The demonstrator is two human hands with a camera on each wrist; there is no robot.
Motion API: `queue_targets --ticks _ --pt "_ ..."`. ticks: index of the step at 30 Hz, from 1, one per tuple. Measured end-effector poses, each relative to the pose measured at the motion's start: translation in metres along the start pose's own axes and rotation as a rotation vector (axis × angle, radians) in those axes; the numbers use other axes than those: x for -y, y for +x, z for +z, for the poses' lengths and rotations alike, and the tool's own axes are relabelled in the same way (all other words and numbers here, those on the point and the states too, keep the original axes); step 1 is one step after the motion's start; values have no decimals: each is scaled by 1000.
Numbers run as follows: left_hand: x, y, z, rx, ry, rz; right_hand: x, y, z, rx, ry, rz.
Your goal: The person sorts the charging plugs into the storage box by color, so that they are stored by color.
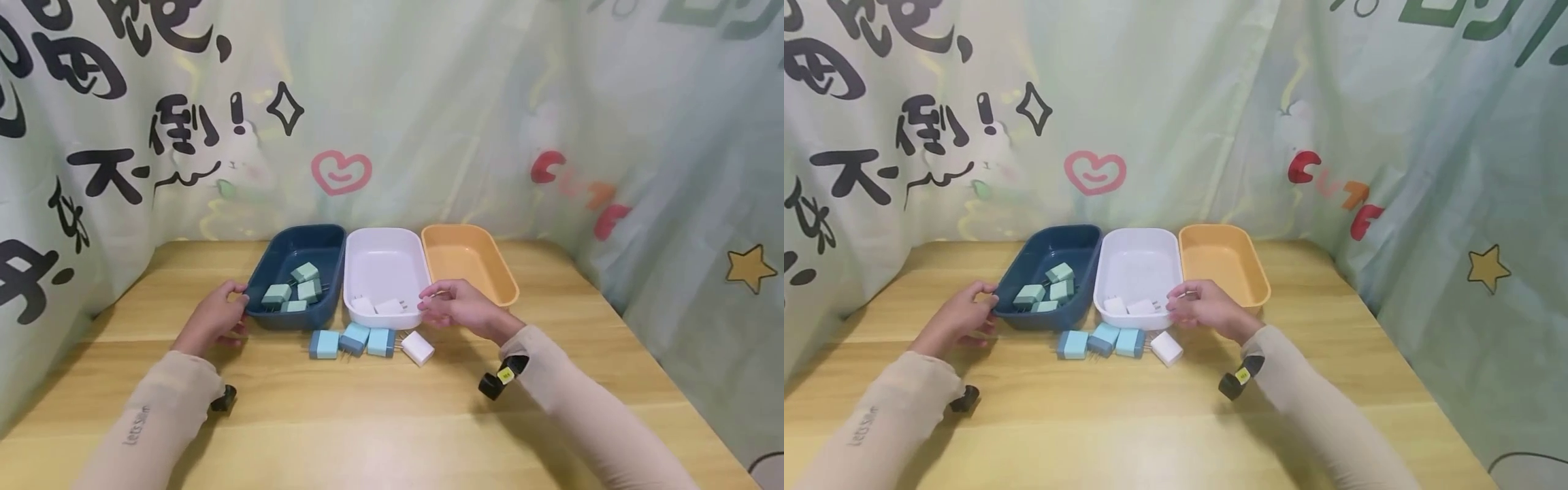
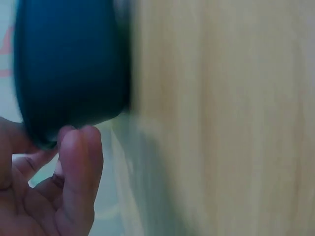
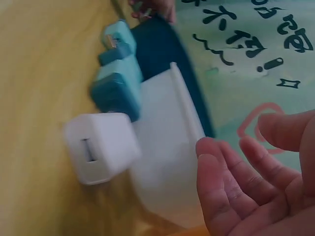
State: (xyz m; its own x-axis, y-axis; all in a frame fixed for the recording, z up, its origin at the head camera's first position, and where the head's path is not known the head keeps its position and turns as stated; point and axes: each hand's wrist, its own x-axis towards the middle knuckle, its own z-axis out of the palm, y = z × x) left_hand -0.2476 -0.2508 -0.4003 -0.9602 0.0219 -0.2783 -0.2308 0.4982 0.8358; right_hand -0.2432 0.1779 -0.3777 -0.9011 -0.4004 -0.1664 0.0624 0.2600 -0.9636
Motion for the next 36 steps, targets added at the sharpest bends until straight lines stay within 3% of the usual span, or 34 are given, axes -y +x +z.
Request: queue_targets --ticks 7,12,21,28,36 --pt "-7 -1 -5 -10 -97 0 -12 -9 2 2 -14 1" --pt "-12 2 -3 -36 -88 -1 -13 -8 4 1 -85 29" --pt "-7 2 4 -31 -99 -31 -20 -11 8 1 -132 46" --pt "-7 0 3 -44 -109 -29 -31 -5 17 24 -303 50" --pt "-6 -3 4 -77 -100 -16 -31 0 28 -13 -404 54"
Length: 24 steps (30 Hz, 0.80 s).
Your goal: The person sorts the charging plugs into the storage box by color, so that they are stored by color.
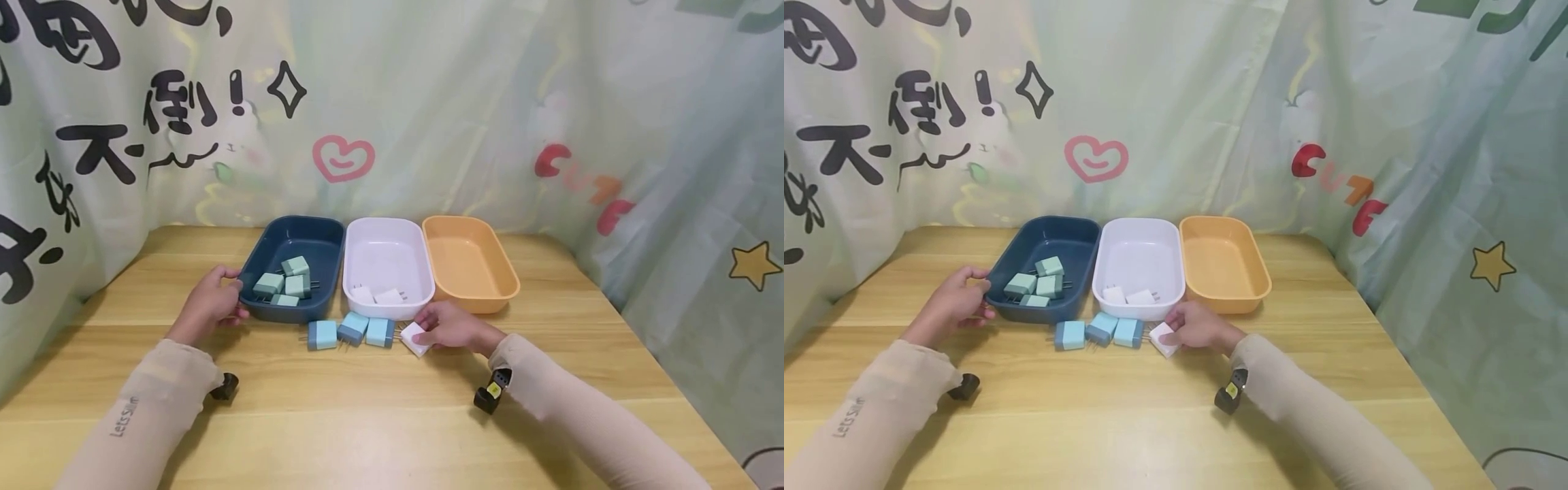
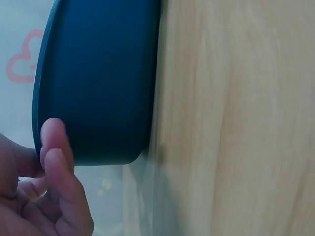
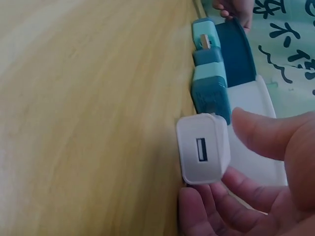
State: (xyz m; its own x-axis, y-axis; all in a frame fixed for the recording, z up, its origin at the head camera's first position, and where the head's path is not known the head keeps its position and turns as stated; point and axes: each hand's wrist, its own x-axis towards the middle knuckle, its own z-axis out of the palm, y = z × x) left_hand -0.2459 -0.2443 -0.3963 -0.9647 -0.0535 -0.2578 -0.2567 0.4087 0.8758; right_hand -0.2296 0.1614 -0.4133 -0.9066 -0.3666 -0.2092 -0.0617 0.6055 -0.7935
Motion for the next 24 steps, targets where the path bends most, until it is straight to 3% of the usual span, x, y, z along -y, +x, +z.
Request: queue_targets --ticks 8,24 --pt "3 1 4 -61 27 14 2 2 3 -3 -114 -10" --pt "-2 -1 11 -145 49 -6 -2 -3 -1 71 -38 -27"
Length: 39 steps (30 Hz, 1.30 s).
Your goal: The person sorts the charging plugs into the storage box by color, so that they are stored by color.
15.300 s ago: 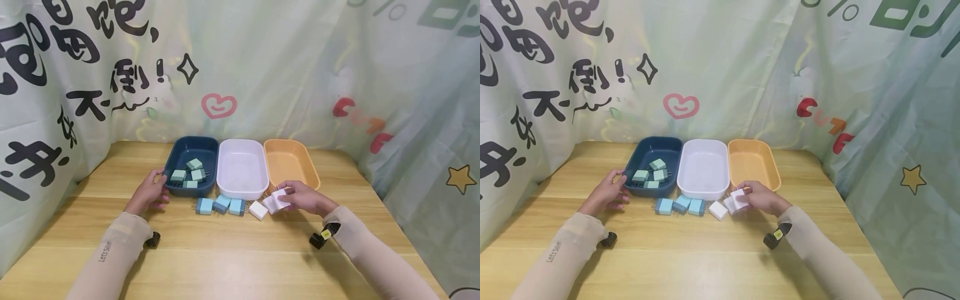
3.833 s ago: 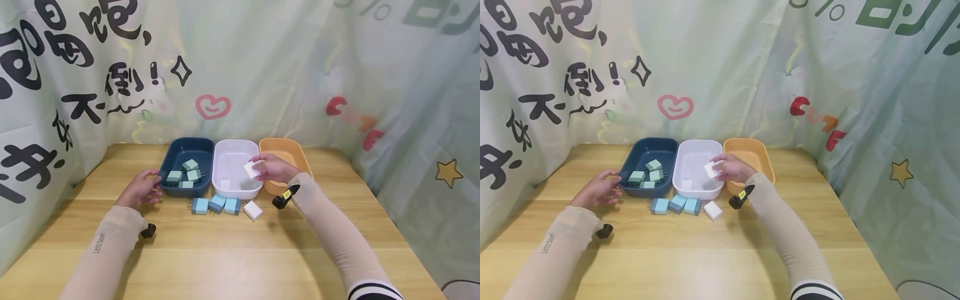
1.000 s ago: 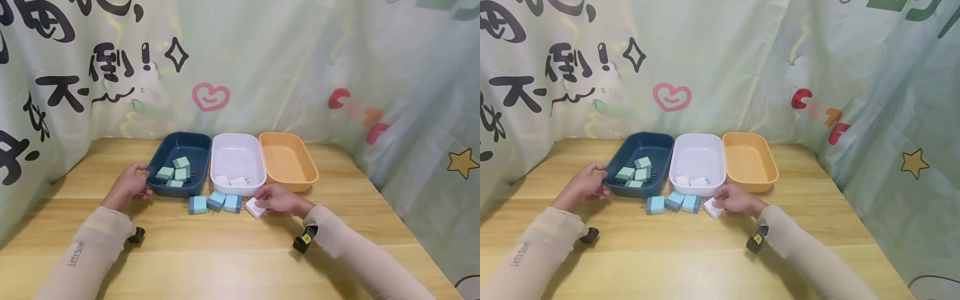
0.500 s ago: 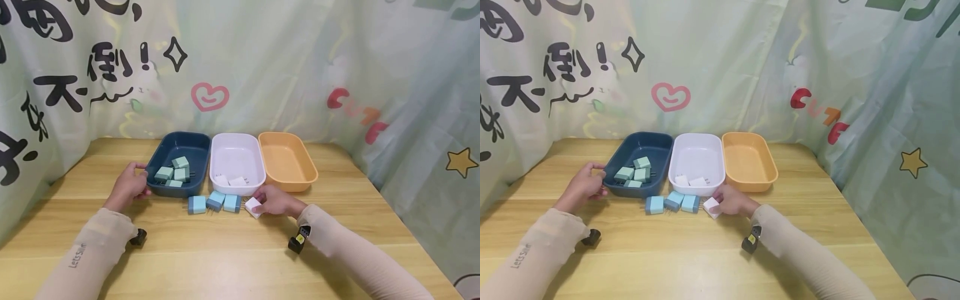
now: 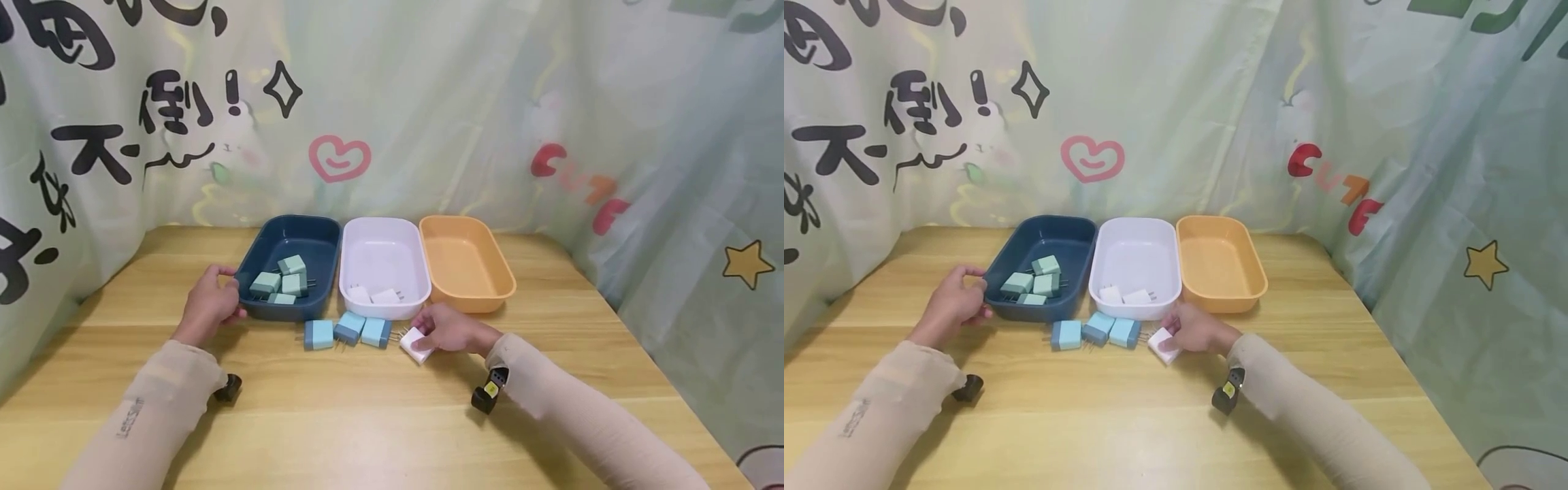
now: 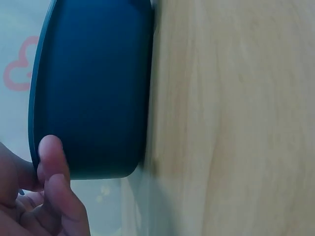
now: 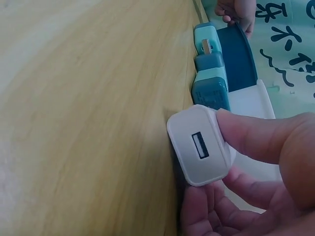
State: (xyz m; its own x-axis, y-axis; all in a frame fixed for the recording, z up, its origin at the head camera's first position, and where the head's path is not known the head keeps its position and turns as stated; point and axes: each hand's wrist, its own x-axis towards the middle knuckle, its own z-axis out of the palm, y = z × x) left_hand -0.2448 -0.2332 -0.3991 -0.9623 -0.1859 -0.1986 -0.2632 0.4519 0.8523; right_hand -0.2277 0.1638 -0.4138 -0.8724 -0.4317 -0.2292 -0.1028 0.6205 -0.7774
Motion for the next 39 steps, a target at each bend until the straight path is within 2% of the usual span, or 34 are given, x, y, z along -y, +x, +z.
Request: queue_targets --ticks 4,10,16,18,25,28,31,35,39 --pt "-2 5 1 -14 15 -8 2 3 -1 -11 19 9" --pt "-4 7 4 11 -5 -1 2 3 -6 -20 3 7" --pt "3 7 7 33 29 72 0 -1 -7 10 98 61" --pt "5 7 8 33 43 93 0 -2 -8 27 107 52" --pt "0 6 5 37 43 73 8 -4 -17 64 153 44" --pt "-4 6 1 19 35 73 13 -5 -20 84 157 12" --pt "-6 6 0 31 19 55 18 -8 -23 103 166 -4" --pt "-3 5 2 40 38 38 23 -10 -30 87 222 -4" --pt "-2 4 6 26 69 51 28 -8 -39 59 282 8"
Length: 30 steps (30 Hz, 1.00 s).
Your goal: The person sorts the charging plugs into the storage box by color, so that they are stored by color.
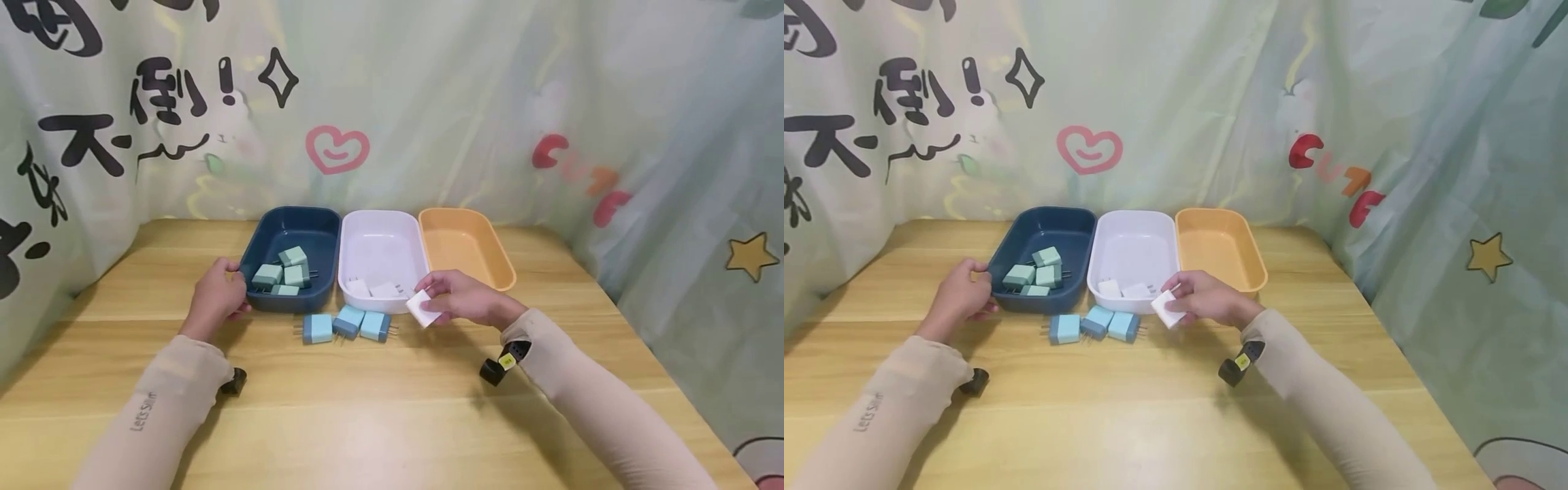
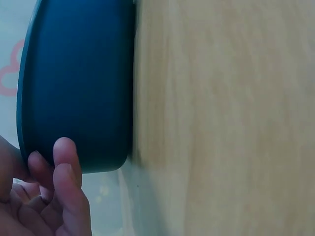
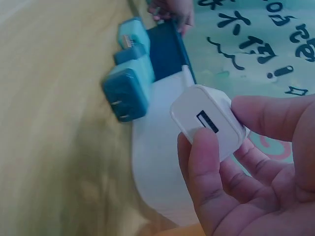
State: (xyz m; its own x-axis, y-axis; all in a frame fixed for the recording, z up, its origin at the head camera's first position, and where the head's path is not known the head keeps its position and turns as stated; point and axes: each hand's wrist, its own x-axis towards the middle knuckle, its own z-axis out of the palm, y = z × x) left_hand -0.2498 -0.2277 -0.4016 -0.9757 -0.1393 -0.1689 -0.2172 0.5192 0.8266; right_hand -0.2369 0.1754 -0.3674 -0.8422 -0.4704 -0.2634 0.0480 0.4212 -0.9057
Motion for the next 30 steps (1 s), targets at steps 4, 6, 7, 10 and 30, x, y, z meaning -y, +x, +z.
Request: queue_targets --ticks 4,6,7,10,30 --pt "0 0 0 -22 33 24 6 6 -4 4 44 -2" --pt "0 -1 0 -31 44 34 8 8 -4 2 67 5" --pt "1 -2 0 -33 48 35 8 10 -4 1 77 10" --pt "2 -3 1 -27 49 27 8 14 -4 -9 101 25" --pt "-2 2 -6 13 68 24 18 28 -15 -38 99 48"
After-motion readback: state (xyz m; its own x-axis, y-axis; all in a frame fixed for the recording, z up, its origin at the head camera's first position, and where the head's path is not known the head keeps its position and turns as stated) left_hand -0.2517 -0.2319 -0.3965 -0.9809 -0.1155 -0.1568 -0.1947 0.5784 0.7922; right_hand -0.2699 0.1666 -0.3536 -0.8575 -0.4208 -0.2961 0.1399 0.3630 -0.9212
